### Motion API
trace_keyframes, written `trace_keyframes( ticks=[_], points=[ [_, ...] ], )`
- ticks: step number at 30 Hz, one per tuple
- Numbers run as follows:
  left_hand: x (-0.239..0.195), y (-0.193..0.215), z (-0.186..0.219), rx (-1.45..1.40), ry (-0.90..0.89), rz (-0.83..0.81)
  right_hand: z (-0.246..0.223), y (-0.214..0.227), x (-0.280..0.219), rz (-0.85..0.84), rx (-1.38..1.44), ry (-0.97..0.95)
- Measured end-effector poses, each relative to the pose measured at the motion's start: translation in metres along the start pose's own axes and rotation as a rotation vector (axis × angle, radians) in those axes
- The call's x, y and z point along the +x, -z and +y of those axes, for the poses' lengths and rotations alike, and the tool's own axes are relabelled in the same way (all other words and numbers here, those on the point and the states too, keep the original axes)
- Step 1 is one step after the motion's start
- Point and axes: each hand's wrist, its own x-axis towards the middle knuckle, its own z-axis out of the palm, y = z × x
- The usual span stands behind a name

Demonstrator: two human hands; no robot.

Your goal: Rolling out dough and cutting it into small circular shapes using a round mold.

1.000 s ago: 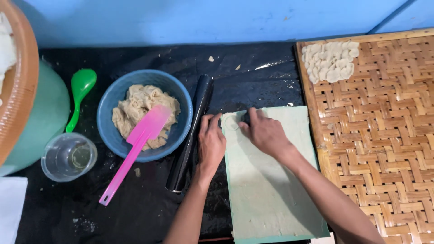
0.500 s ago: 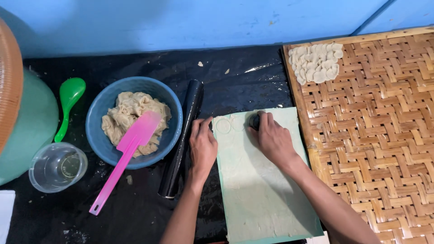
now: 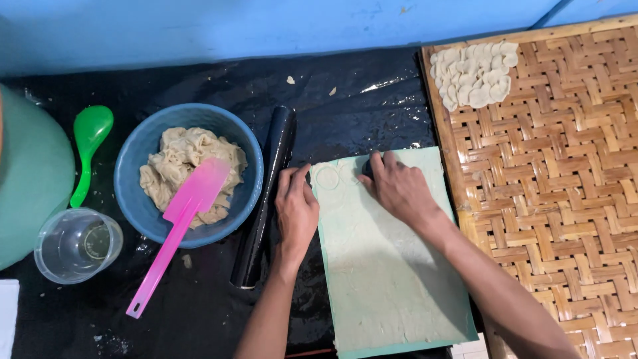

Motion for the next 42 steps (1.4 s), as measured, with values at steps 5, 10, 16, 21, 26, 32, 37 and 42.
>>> trace_keyframes(
  ticks=[5,10,16,21,26,32,37,42],
  points=[
    [-0.001,0.000,0.001,0.012,-0.004,-0.003,-0.008,-0.015,-0.002,-0.024,-0.077,-0.091],
    [0.000,0.003,0.001,0.023,-0.014,0.011,-0.010,-0.013,-0.001,0.010,-0.074,-0.055],
    [0.001,0.003,0.011,0.001,0.002,0.005,-0.007,-0.005,-0.004,-0.009,-0.011,-0.114],
    [0.002,0.003,0.013,0.018,0.006,0.054,0.002,0.036,-0.008,-0.133,0.401,-0.516],
    [0.004,-0.001,0.008,-0.023,0.043,0.056,0.017,0.034,-0.030,0.016,0.390,-0.511],
    [0.001,-0.003,-0.004,-0.117,0.052,0.084,0.019,0.032,-0.041,-0.024,0.346,-0.546],
    [0.003,-0.005,-0.011,-0.156,0.036,0.166,0.013,0.037,-0.042,0.016,0.277,-0.470],
    [0.007,-0.004,-0.015,-0.226,0.200,0.253,0.012,0.029,-0.038,0.118,0.281,-0.236]
  ],
)
